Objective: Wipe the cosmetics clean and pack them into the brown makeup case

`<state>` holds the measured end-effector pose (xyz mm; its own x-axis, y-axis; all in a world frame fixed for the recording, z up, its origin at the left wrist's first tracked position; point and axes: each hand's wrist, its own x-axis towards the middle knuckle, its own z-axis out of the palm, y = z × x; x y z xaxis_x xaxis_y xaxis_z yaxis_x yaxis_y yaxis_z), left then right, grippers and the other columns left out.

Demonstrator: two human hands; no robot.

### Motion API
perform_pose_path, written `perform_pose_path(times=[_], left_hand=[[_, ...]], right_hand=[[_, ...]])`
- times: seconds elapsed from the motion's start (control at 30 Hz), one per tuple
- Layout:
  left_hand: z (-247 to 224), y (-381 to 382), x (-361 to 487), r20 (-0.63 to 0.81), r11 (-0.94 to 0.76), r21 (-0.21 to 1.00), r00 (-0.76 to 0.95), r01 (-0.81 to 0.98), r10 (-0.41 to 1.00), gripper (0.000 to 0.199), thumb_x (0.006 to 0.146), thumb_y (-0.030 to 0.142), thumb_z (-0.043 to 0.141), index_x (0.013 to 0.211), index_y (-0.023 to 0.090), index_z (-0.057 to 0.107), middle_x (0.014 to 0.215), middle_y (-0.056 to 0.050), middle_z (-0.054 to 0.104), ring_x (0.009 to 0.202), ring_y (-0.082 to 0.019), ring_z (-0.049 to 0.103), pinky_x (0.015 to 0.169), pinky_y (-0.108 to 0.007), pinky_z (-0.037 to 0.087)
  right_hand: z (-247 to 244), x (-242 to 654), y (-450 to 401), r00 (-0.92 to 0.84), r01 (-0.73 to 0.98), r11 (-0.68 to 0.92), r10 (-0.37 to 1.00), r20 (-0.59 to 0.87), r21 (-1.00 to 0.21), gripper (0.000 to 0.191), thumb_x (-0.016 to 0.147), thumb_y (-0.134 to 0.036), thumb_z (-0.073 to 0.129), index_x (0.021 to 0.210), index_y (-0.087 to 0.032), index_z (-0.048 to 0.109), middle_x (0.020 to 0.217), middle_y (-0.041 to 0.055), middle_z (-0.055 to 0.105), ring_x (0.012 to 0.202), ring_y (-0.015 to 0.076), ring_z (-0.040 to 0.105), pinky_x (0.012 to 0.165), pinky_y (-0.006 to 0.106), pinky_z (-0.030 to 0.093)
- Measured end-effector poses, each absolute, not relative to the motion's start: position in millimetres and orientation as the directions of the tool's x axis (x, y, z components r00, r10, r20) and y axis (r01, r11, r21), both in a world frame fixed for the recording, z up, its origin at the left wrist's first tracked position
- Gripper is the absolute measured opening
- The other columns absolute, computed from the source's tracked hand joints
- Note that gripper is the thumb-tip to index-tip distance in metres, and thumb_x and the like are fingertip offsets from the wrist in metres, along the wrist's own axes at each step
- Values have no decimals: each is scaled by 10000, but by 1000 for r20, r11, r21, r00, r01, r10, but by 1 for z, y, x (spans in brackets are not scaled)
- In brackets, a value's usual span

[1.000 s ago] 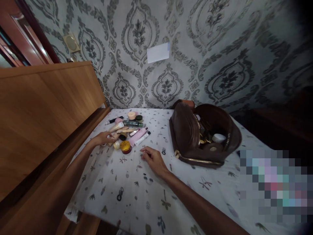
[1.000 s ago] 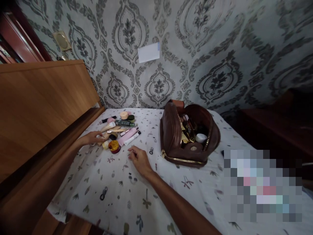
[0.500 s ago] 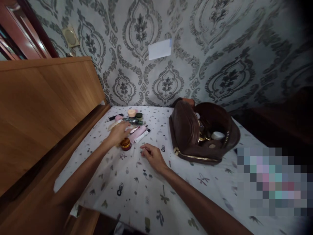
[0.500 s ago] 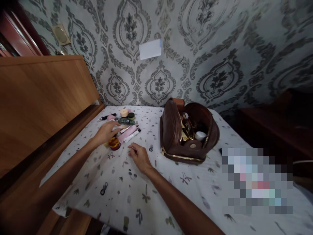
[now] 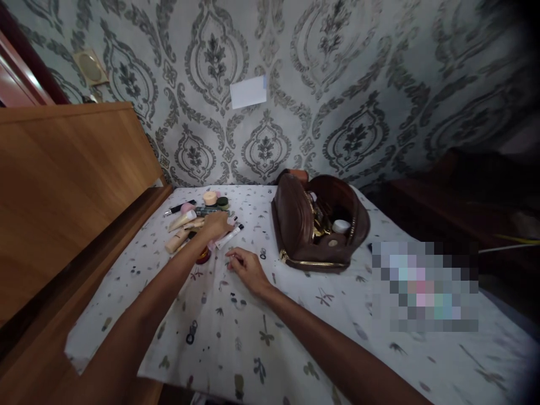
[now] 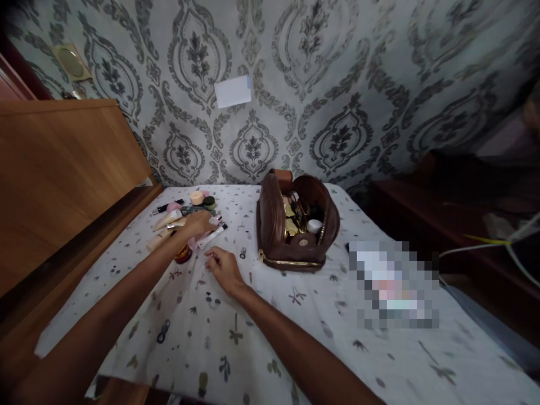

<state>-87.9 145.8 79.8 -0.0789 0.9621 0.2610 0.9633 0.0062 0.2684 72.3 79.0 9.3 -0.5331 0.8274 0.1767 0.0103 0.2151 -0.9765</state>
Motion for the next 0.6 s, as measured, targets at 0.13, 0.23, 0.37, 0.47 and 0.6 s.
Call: perform_pose_path(times=[0.13, 0.23, 0.37, 0.47, 0.6], left_hand=[[108, 139, -85, 300, 72, 229, -141, 971, 943, 211, 801, 367, 660, 807, 156, 648, 902, -101, 686, 928, -276, 651, 777, -334, 472], [137, 127, -81, 466, 3, 283, -140, 959, 874, 219, 829, 363, 613, 919, 168, 653, 1016, -104, 668, 991, -264, 623, 833, -332, 460], [147, 99, -65, 536, -242, 499, -77, 833, 841, 224, 785, 402, 637, 823, 182, 636, 829, -21, 637, 813, -206, 589, 738, -296, 450], [125, 77, -44, 401, -272, 725, -67, 632, 914, 278, 803, 452, 613, 822, 174, 624, 742, 9, 606, 691, -170, 551, 656, -275, 436], [90, 60, -23, 406, -285, 811, -142, 510, 903, 297, 867, 469, 564, 954, 190, 616, 852, -7, 634, 791, -184, 578, 703, -275, 456]], right_hand=[[11, 73, 80, -517, -85, 107, 845, 135, -991, 227, 799, -252, 530, 978, -163, 638, 674, -3, 643, 613, 133, 570, 626, 258, 448], [16, 73, 82, -375, -138, 91, 917, 137, -986, 388, 774, -339, 602, 1123, -174, 582, 821, 21, 644, 685, 143, 565, 656, 277, 463], [33, 75, 83, -149, -158, 144, 975, 167, -977, 734, 655, -381, 742, 1308, -215, 451, 1189, 99, 573, 1050, 214, 562, 791, 313, 496], [45, 81, 78, -268, -181, 152, 943, 197, -972, 552, 679, -347, 704, 1174, -201, 507, 1014, 50, 606, 887, 192, 599, 711, 300, 503], [44, 101, 62, -386, -171, 65, 914, 127, -983, 252, 768, -344, 589, 950, -189, 509, 684, -40, 527, 527, 118, 489, 505, 253, 412]])
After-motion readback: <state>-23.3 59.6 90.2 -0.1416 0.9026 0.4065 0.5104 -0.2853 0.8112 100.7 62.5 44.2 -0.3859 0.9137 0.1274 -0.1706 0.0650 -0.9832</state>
